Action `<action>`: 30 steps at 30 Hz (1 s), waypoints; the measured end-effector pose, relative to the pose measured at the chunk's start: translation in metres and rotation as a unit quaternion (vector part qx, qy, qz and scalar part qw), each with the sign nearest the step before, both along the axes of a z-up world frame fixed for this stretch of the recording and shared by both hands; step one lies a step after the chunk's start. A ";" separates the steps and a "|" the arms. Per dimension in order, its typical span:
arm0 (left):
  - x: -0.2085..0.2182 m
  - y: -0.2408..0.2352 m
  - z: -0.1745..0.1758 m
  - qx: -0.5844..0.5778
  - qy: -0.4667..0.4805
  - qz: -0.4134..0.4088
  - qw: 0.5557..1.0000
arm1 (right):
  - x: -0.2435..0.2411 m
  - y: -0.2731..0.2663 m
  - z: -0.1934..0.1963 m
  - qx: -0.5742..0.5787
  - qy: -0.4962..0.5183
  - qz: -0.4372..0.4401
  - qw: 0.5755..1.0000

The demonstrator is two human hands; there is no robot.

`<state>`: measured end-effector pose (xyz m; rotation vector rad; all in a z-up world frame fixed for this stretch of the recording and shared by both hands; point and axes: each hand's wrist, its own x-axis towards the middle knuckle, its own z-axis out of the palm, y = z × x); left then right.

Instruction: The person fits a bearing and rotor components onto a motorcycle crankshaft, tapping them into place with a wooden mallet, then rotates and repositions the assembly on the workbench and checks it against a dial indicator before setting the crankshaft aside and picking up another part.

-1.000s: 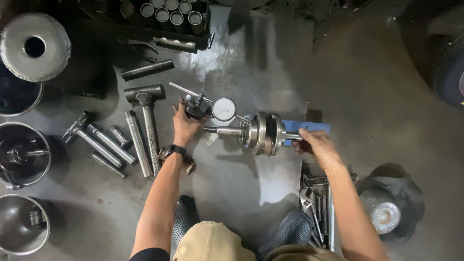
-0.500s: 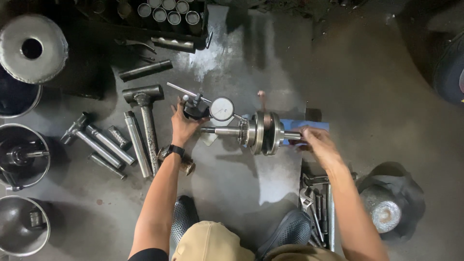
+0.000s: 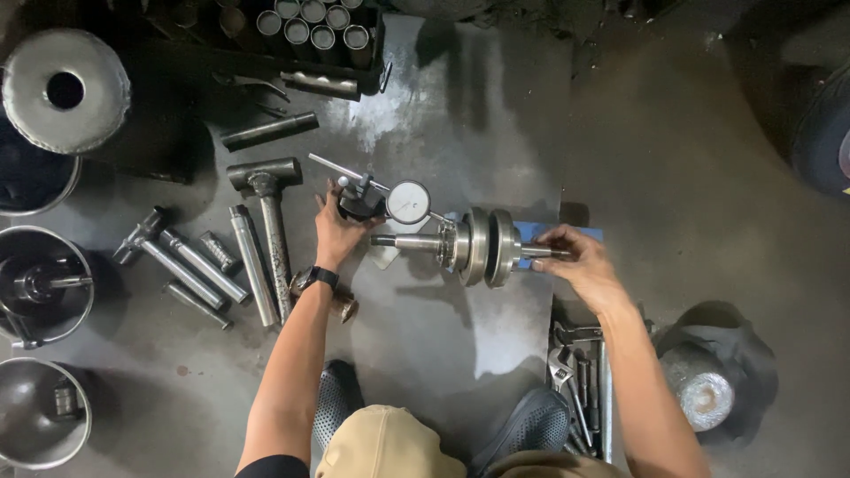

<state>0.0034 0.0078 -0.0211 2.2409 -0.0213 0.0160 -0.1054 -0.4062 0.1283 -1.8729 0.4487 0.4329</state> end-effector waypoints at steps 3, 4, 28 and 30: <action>0.000 -0.002 0.006 -0.014 0.006 0.004 1.000 | 0.008 0.010 0.014 0.088 0.066 -0.051 0.993; 0.000 -0.001 0.006 -0.014 0.006 0.004 1.000 | 0.004 0.002 -0.002 0.088 0.066 -0.051 0.993; -0.001 0.001 0.001 -0.016 -0.003 -0.006 1.000 | 0.000 0.000 -0.002 0.068 0.100 -0.084 0.989; -0.001 0.001 -0.002 -0.023 0.001 -0.003 1.000 | -0.007 -0.021 -0.042 0.185 0.088 -0.104 0.973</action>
